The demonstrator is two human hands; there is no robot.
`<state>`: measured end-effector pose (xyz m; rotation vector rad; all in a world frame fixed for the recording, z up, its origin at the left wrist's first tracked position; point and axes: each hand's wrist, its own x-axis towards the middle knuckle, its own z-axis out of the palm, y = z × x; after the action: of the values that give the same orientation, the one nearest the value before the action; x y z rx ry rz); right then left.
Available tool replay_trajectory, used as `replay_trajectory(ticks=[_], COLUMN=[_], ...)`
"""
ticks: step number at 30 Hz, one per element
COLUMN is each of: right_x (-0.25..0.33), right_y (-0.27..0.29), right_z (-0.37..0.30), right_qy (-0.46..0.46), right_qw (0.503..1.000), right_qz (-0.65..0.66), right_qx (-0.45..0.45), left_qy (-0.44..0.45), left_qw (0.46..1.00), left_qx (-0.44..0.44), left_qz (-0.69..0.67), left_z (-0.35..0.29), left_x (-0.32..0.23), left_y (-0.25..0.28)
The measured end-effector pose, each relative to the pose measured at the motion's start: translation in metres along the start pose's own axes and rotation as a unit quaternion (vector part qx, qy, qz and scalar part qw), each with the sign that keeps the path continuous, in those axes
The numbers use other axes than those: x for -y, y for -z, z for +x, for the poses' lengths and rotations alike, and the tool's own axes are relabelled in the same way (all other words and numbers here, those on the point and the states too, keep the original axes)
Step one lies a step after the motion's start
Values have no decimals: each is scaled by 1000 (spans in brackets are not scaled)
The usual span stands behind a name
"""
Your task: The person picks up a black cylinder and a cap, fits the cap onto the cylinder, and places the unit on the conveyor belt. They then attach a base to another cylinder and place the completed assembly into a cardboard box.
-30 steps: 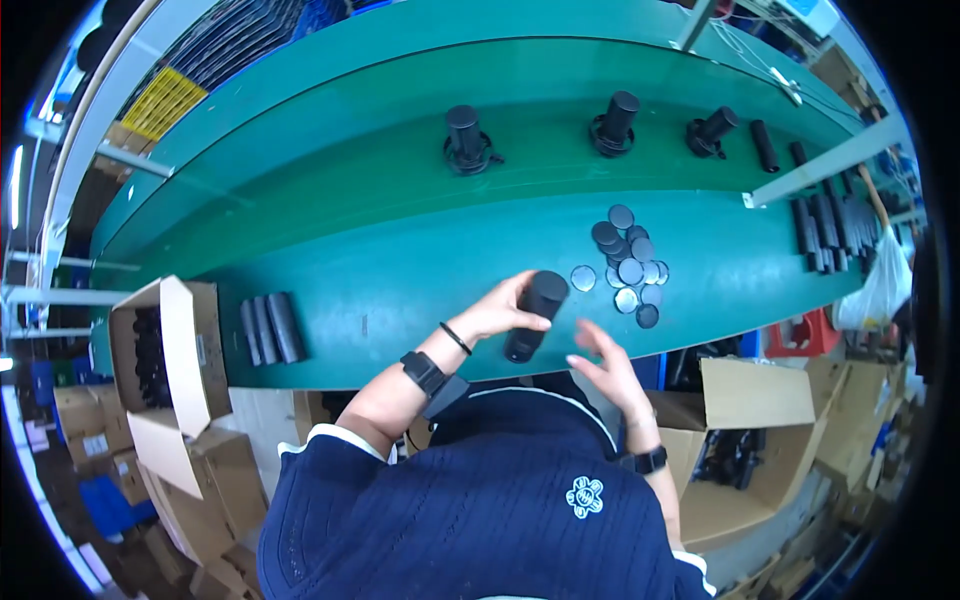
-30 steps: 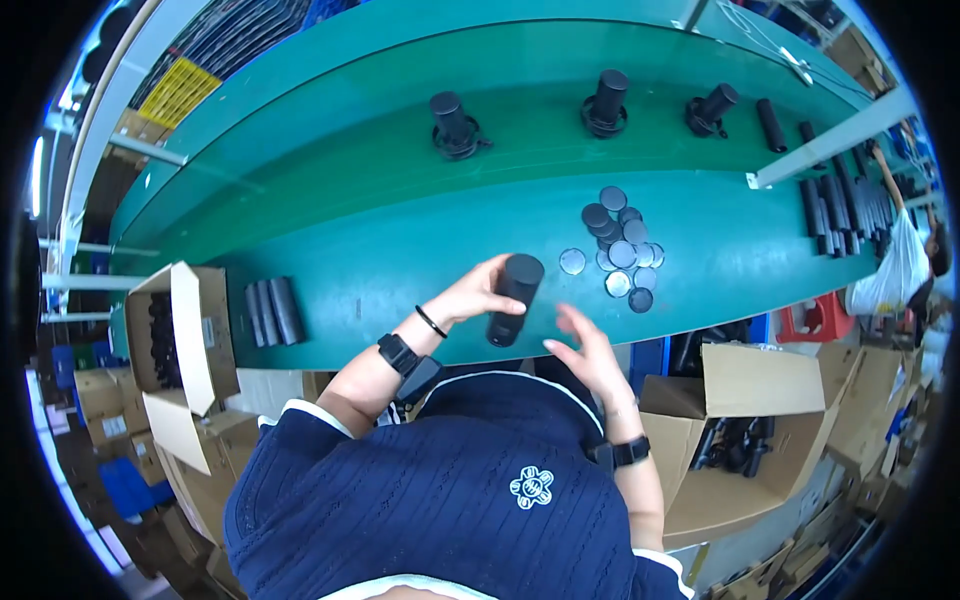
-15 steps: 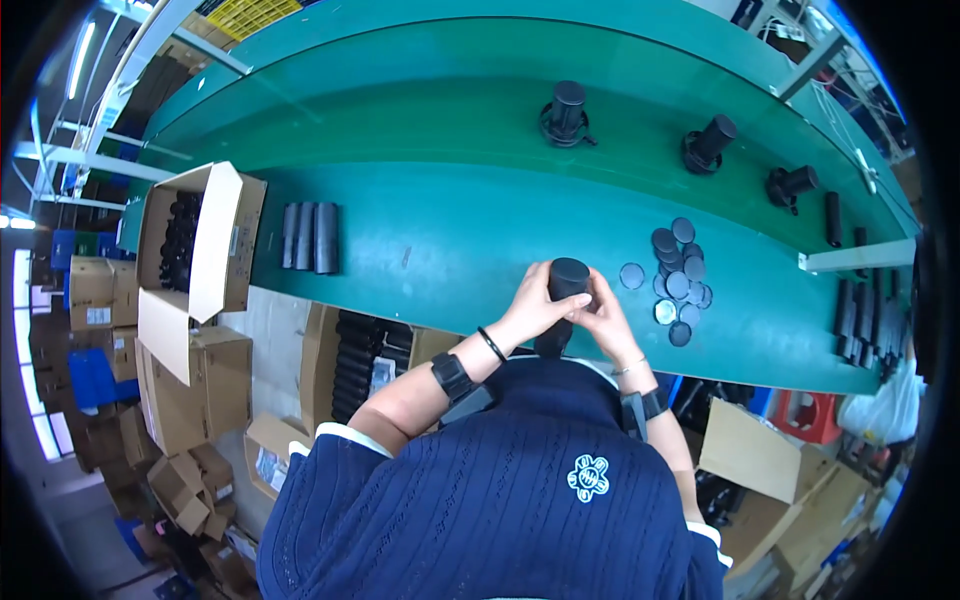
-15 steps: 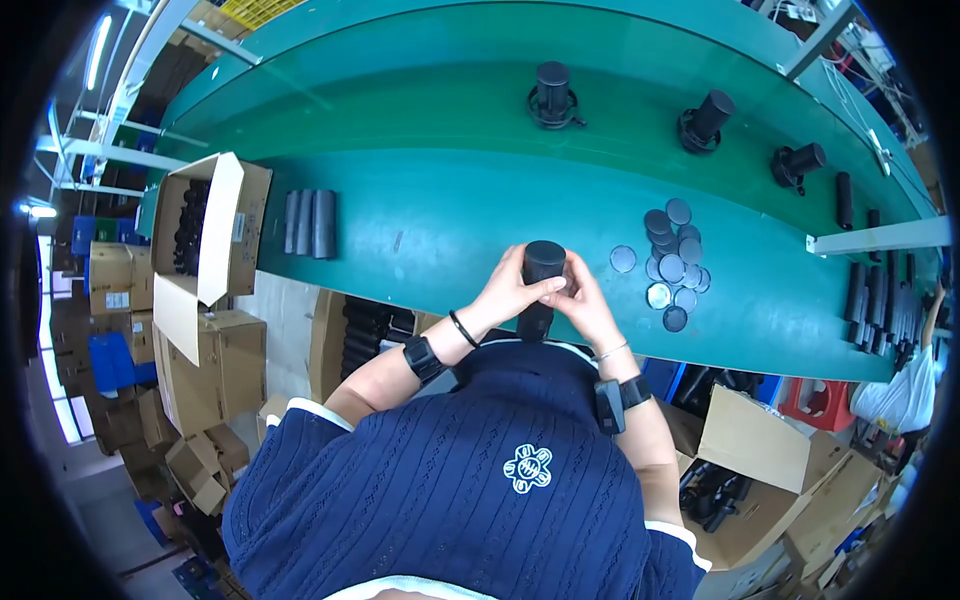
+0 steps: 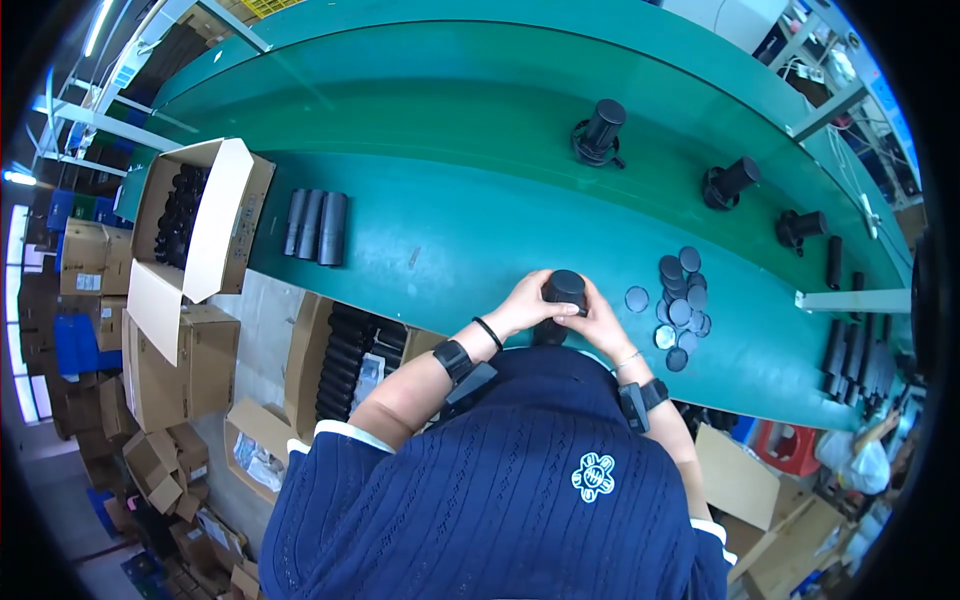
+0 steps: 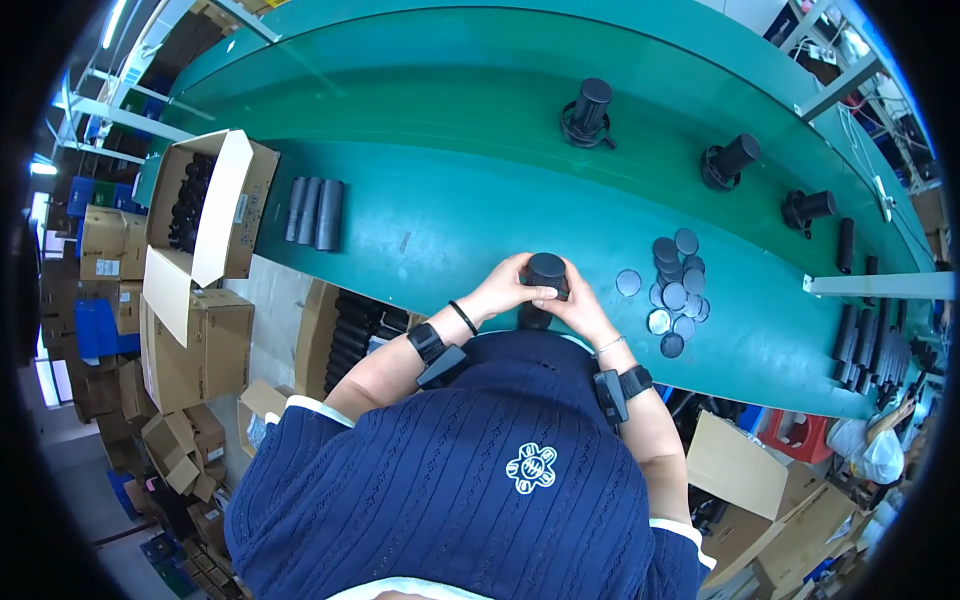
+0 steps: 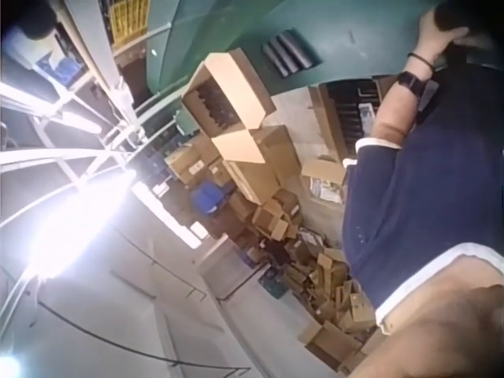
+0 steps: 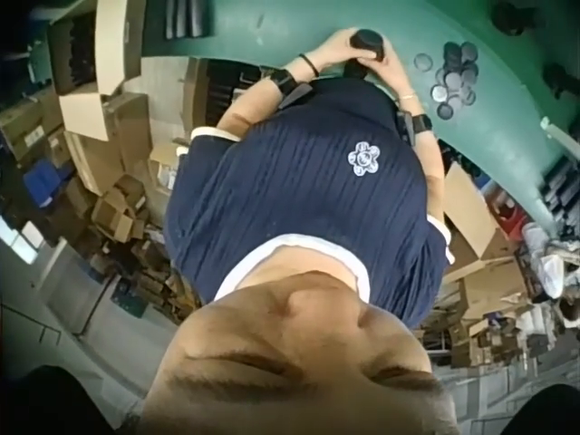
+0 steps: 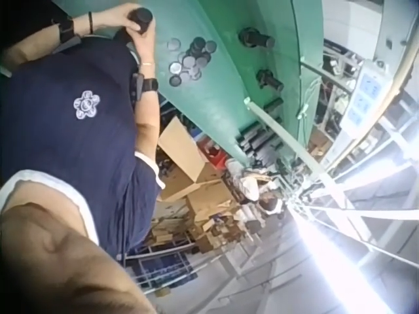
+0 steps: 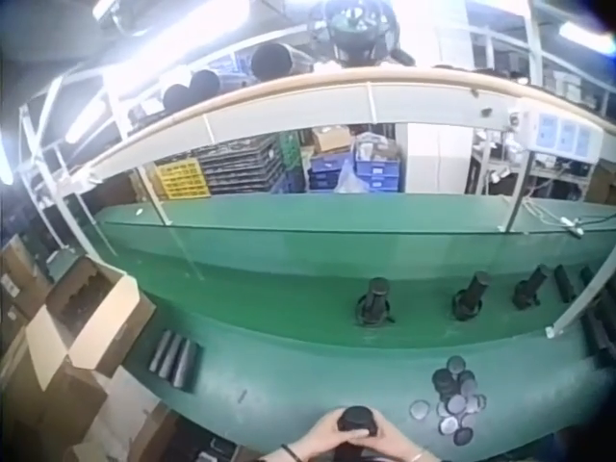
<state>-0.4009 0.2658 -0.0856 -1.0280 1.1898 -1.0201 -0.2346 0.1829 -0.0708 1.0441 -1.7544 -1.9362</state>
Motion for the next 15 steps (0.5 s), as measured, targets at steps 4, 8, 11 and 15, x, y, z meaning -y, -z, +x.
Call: replay_trajectory(ticks=[4, 8, 11, 15], right_x=[0, 1, -2, 13], right_y=[7, 1, 3, 1], right_z=[8, 9, 11, 13], right_qy=[-29, -18, -12, -25], right_qw=[998, 999, 998, 997], right_qz=[63, 10, -14, -57], right_qx=[-1, -29, -52, -49], left_qy=[-40, -2, 23, 9], left_qw=[998, 999, 997, 987], left_qx=[-15, 12, 15, 104], left_qz=[45, 35, 72, -125], left_z=[14, 21, 24, 34], left_x=[16, 15, 11, 26], left_y=[3, 6, 4, 21])
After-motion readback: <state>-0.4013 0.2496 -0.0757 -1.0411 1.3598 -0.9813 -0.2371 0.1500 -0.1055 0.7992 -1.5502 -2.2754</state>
